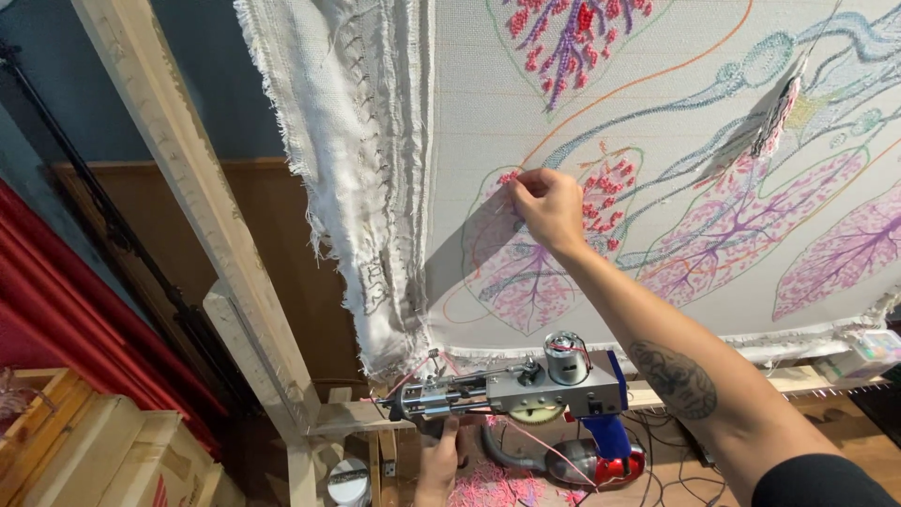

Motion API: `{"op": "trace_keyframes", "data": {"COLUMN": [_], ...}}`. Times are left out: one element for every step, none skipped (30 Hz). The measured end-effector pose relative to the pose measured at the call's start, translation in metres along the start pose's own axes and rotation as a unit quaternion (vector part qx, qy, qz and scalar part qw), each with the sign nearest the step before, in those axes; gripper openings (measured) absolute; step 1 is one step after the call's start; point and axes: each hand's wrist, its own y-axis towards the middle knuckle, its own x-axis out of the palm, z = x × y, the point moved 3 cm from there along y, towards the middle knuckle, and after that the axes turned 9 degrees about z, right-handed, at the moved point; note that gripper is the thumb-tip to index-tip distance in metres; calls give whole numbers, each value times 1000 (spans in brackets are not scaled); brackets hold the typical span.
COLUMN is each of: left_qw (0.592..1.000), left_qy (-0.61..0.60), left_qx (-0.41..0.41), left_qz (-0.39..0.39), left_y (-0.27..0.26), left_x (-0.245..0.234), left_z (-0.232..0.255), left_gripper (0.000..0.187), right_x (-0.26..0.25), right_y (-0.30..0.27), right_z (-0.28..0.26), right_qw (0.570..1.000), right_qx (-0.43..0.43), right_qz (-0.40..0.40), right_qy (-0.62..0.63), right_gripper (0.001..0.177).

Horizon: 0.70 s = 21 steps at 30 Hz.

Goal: Creating a rug by using an electric tufting gun on a vertical canvas frame.

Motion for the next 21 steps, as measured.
{"op": "trace_keyframes", "data": {"left_qw": [1000, 999, 999, 999, 999, 999, 998, 993, 993, 996, 997, 997, 995, 988, 988, 994, 997, 997, 999, 999, 999], "left_qy": [-9, -19, -20, -30, -40, -41, -43, -46, -45, -57, -69, -68, -56, -45, -44, -32, -20, -20, -26, -32, -33], "left_qx": [2, 3, 2, 1, 2, 2, -48, -98, -97, -62, -29, -30, -85, -141, -142, -107, -71, -71, -28, 15, 15], "left_qz": [-18, -36, -37, -17, 3, 2, 25, 47, 47, 17, -13, -13, 12, 38, 37, 8, -20, -22, -23, -25, -25], "left_y": [6, 11, 12, 13, 15, 15, 14, 13, 6, 0, -8, -6, -3, -1, -7, -13, -19, -18, -17, -17, -18], "left_x": [-4, -8, -9, -12, -16, -16, -18, -19, -14, -8, -2, -6, -10, -15, -10, -4, 4, 4, 4, 4, 5], "left_z": [-8, -16, -19, -22, -24, -23, -25, -28, -16, -2, 11, 9, 3, -3, 5, 15, 26, 26, 28, 31, 34], "left_gripper": [30, 31, 31, 25, 19, 19, 21, 25, 25, 27, 30, 30, 32, 34, 34, 36, 40, 40, 38, 36, 36], "right_x": [0, -1, -1, -1, 0, -1, -1, -2, -5, -7, -10, -12, -13, -15, -18, -21, -23, -24, -24, -23, -24], "right_y": [0, 0, 0, 1, 1, 1, 0, 0, -2, -3, -6, -8, -9, -10, -11, -13, -13, -13, -14, -15, -16], "right_z": [-1, -1, -2, -3, -4, -5, -4, -2, -4, -6, -7, -4, -3, -1, 2, 5, 7, 10, 12, 15, 14], "right_qw": [1000, 1000, 1000, 999, 998, 998, 999, 1000, 1000, 1000, 999, 999, 999, 997, 997, 996, 995, 995, 992, 988, 988], "right_qx": [-6, -11, -12, -26, -42, -43, -28, -14, -14, -22, -28, -27, -39, -51, -51, -55, -61, -61, -56, -51, -52], "right_qz": [2, 4, 3, 6, 9, 9, -1, -12, -11, -19, -27, -27, -24, -21, -20, -35, -50, -49, -62, -75, -75], "right_qy": [0, 0, -1, -22, -42, -42, -29, -15, -14, -2, 10, 10, 28, 46, 44, 55, 66, 65, 93, 122, 121], "right_gripper": [13, 12, 12, 13, 13, 13, 12, 11, 11, 7, 6, 6, 5, 5, 5, 6, 8, 8, 9, 10, 10]}}
